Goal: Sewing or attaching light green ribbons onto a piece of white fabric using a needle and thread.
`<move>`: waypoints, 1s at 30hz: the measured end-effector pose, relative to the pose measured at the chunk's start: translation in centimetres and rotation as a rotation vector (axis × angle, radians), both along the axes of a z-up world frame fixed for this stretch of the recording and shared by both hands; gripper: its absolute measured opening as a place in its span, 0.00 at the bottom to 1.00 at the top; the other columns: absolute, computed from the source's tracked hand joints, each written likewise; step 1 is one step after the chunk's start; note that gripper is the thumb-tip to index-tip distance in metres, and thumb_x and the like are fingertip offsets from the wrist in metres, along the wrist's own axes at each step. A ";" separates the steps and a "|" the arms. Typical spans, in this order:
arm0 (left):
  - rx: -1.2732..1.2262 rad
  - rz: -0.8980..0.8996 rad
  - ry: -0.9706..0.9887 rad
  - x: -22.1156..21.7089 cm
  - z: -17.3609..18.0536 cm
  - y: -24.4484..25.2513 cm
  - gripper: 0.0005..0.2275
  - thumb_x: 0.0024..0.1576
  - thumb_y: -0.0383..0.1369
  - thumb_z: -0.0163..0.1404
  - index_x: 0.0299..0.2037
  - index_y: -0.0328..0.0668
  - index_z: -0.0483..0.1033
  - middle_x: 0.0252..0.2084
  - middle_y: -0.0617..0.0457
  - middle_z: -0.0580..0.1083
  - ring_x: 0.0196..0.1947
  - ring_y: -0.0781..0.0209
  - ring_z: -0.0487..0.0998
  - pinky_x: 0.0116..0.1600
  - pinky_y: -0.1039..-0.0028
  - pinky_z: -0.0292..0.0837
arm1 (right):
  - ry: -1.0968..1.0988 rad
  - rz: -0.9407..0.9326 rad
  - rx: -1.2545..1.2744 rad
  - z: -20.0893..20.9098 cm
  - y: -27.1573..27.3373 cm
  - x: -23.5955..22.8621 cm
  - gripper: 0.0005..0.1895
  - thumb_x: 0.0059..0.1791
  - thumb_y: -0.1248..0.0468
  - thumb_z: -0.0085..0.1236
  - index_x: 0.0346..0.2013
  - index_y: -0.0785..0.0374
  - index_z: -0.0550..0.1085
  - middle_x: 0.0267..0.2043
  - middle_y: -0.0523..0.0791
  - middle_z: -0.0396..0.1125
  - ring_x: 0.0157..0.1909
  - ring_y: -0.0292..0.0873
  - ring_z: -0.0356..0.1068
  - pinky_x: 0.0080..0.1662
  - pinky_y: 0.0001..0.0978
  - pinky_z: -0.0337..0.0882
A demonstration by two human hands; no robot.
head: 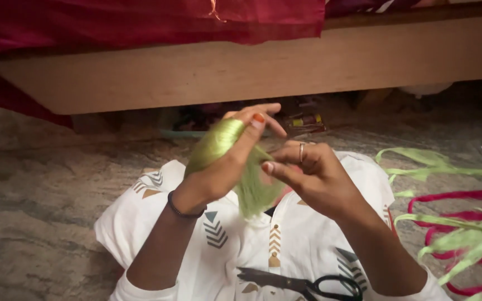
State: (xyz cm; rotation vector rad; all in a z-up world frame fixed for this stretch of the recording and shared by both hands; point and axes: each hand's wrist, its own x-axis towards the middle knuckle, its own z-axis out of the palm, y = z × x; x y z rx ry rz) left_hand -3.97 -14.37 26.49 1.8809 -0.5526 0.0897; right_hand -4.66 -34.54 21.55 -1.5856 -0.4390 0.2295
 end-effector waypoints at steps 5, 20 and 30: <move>-0.227 -0.017 0.066 1.0 -2.9 0.0 0.19 0.71 0.42 0.35 0.57 0.38 0.75 0.50 0.53 0.76 0.54 0.64 0.73 0.64 0.72 0.66 | -0.150 -0.059 -0.165 0.7 0.6 -0.1 0.10 0.49 0.63 0.64 0.38 0.69 0.83 0.35 0.43 0.72 0.37 0.34 0.69 0.39 0.27 0.69; -0.059 0.291 -0.217 0.3 -4.4 -0.9 0.14 0.70 0.35 0.37 0.42 0.39 0.77 0.51 0.50 0.77 0.52 0.61 0.75 0.59 0.71 0.67 | 0.126 0.016 0.078 -1.5 -0.3 -0.2 0.10 0.52 0.66 0.59 0.41 0.70 0.82 0.41 0.45 0.76 0.44 0.37 0.74 0.48 0.30 0.74; -0.330 -0.120 0.124 -0.5 -3.2 1.4 0.15 0.71 0.38 0.37 0.40 0.38 0.74 0.36 0.51 0.78 0.37 0.65 0.83 0.42 0.73 0.82 | 0.241 0.742 0.222 -9.0 -6.2 -1.5 0.14 0.54 0.58 0.63 0.47 0.66 0.80 0.43 0.50 0.78 0.60 0.52 0.76 0.67 0.52 0.69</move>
